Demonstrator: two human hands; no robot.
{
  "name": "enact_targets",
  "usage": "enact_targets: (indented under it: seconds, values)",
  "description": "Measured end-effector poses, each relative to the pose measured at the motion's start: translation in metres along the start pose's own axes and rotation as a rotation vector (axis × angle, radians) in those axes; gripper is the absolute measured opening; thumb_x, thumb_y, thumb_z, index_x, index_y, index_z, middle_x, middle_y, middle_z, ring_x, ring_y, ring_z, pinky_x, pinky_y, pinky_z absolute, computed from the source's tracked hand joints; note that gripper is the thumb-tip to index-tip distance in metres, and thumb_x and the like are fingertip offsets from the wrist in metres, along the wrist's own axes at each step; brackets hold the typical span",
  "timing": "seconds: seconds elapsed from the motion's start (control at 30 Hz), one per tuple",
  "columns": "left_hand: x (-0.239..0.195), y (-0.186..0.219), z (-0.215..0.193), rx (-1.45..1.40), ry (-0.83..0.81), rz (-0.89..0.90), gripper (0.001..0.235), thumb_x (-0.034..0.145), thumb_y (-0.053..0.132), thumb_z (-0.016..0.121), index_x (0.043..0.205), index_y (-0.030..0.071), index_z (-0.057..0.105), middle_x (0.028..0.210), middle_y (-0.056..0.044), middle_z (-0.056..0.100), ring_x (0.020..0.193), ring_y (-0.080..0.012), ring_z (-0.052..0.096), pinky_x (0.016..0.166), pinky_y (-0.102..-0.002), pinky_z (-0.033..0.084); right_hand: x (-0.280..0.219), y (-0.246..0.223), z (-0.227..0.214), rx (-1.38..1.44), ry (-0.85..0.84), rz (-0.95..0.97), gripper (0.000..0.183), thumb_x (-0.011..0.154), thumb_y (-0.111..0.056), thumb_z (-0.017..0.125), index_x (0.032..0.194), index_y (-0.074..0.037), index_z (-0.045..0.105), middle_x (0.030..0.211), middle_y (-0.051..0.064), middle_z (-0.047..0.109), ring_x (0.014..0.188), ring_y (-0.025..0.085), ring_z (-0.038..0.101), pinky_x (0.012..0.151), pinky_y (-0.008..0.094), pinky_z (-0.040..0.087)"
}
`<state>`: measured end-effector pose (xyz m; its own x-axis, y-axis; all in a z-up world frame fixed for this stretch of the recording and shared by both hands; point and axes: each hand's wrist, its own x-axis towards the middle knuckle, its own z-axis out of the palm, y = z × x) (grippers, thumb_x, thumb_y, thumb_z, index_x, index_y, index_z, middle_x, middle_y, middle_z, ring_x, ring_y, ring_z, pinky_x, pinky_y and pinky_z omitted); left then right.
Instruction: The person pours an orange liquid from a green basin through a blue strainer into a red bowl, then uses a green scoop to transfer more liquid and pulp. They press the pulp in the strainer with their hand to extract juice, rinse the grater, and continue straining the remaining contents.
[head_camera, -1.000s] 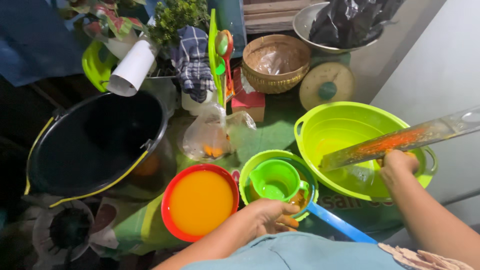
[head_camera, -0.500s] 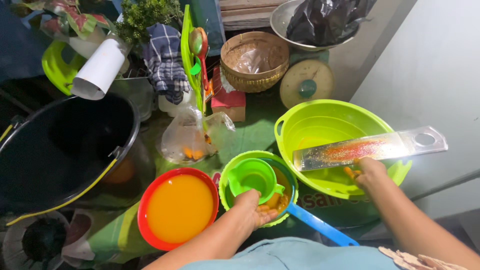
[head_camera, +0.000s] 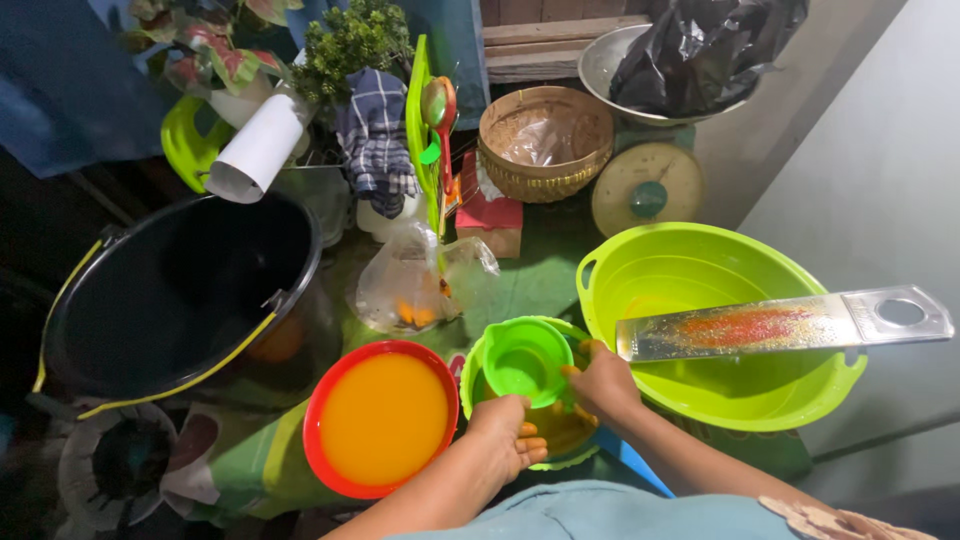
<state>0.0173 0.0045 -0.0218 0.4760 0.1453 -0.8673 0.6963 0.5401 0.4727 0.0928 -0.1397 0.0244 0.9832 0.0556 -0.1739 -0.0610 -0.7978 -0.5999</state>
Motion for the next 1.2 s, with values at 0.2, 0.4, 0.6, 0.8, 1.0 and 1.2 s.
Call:
enact_targets:
  seconds: [0.2,0.4,0.6,0.8,1.0,1.2]
  values:
    - [-0.014,-0.004,0.015,0.271,-0.034,0.347,0.025,0.086,0.017,0.071,0.106,0.003,0.067,0.094,-0.011,0.069,0.076,-0.0230,0.064,0.057,-0.038,0.047,0.006,0.009,-0.011,0.211,-0.107,0.223,0.042,0.086,-0.026,0.067,0.123,-0.010,0.072,0.098,0.021,0.079,0.088,0.037,0.081,0.081,0.045,0.062]
    - [-0.028,0.001,0.028,0.324,0.038,0.242,0.025,0.087,0.019,0.072,0.104,0.002,0.066,0.088,-0.010,0.066,0.068,-0.0203,0.055,0.055,-0.036,0.042,0.013,0.005,0.007,-0.111,-0.015,0.025,0.048,0.079,-0.031,0.080,0.120,-0.008,0.070,0.103,0.021,0.074,0.095,0.034,0.071,0.081,0.044,0.057]
    - [-0.054,-0.006,0.024,0.557,0.066,0.626,0.044,0.073,0.016,0.082,0.113,0.003,0.065,0.106,-0.011,0.070,0.094,-0.0242,0.067,0.081,-0.037,0.054,0.030,0.042,0.024,0.399,-0.099,0.210,0.021,0.082,-0.016,0.072,0.098,-0.003,0.074,0.083,0.014,0.071,0.072,0.025,0.069,0.064,0.035,0.051]
    - [-0.123,0.008,0.013,1.131,0.252,1.109,0.045,0.077,0.028,0.083,0.112,0.006,0.066,0.119,-0.016,0.061,0.121,-0.0392,0.050,0.104,-0.051,0.038,0.032,0.052,0.023,1.212,-0.560,0.768,0.010,0.096,-0.009,0.057,0.086,-0.010,0.058,0.068,0.001,0.050,0.052,0.010,0.043,0.043,0.021,0.034]
    - [-0.151,0.030,0.011,1.503,0.431,1.773,0.023,0.074,0.020,0.076,0.093,0.008,0.072,0.104,-0.017,0.065,0.121,-0.0403,0.053,0.112,-0.066,0.023,0.018,0.045,0.016,1.579,-0.876,0.874,0.016,0.099,-0.009,0.049,0.084,-0.011,0.054,0.065,-0.001,0.047,0.048,0.008,0.039,0.040,0.019,0.033]
    - [-0.133,0.029,0.005,1.525,0.246,1.782,0.014,0.083,0.016,0.071,0.095,0.008,0.070,0.094,-0.015,0.068,0.105,-0.0362,0.061,0.113,-0.054,0.034,0.005,0.026,0.004,1.431,-0.848,0.695,0.022,0.101,-0.028,0.051,0.085,-0.013,0.056,0.072,0.000,0.052,0.051,0.009,0.041,0.043,0.020,0.035]
